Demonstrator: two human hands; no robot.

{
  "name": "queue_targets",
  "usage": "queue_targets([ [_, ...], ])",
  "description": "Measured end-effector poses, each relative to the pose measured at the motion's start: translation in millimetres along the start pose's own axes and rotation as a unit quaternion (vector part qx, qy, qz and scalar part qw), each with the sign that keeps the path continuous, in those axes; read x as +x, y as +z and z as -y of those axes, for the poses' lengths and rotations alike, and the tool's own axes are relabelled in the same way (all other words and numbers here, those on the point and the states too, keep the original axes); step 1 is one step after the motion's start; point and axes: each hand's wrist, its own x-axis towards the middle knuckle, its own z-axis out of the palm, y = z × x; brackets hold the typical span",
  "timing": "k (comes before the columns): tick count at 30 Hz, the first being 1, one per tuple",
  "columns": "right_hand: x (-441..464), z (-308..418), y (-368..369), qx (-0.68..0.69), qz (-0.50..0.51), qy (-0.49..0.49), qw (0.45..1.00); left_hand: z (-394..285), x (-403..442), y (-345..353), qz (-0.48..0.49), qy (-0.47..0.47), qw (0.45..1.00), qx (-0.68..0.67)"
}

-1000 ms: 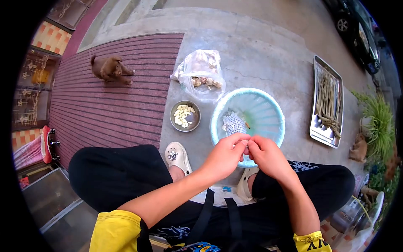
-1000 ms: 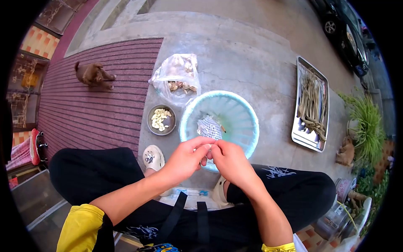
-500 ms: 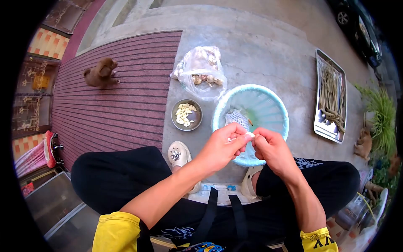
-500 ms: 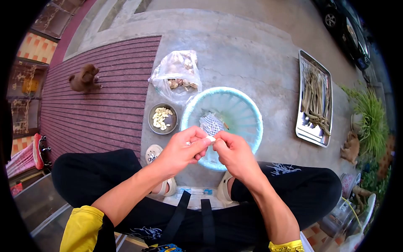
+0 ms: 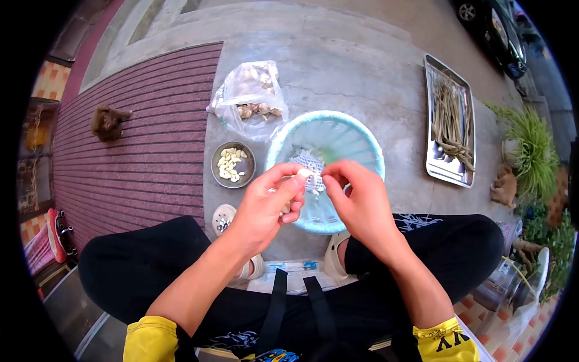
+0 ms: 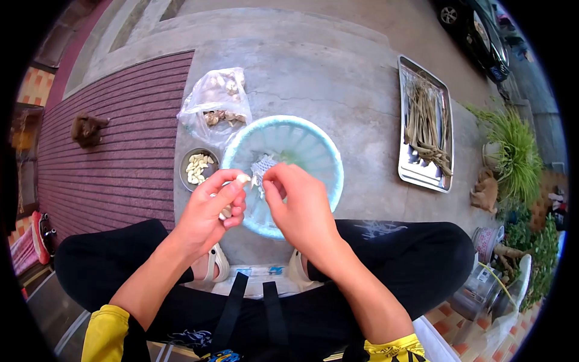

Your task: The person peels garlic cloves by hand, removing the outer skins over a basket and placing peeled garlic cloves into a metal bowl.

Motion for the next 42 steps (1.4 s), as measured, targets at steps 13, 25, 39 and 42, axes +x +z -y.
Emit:
queue_targets([
  [13,-2.8,12.7,-6.0,-0.002,0.084,-0.028,0.996,-2.4,4.0,-6.2,0.018,-0.016,0.997,0.075],
  [25,-12.2,9.9,3.8,0.011,0.055,-0.049,0.997,-1.5,-5.5,-5.8,0.076,-0.032,0.997,-0.005],
  [39,-9.5,9.5,3.2,-0.016,0.045,-0.05,0.998,-6.8,-8.8,-0.1,0.034,-0.068,0.996,-0.056],
  [42,-10.5,2.3,9.1,-0.045,0.049,-0.141,0.988,-1.3,-7.5,-3.9,0.049,-0.068,0.996,-0.036],
])
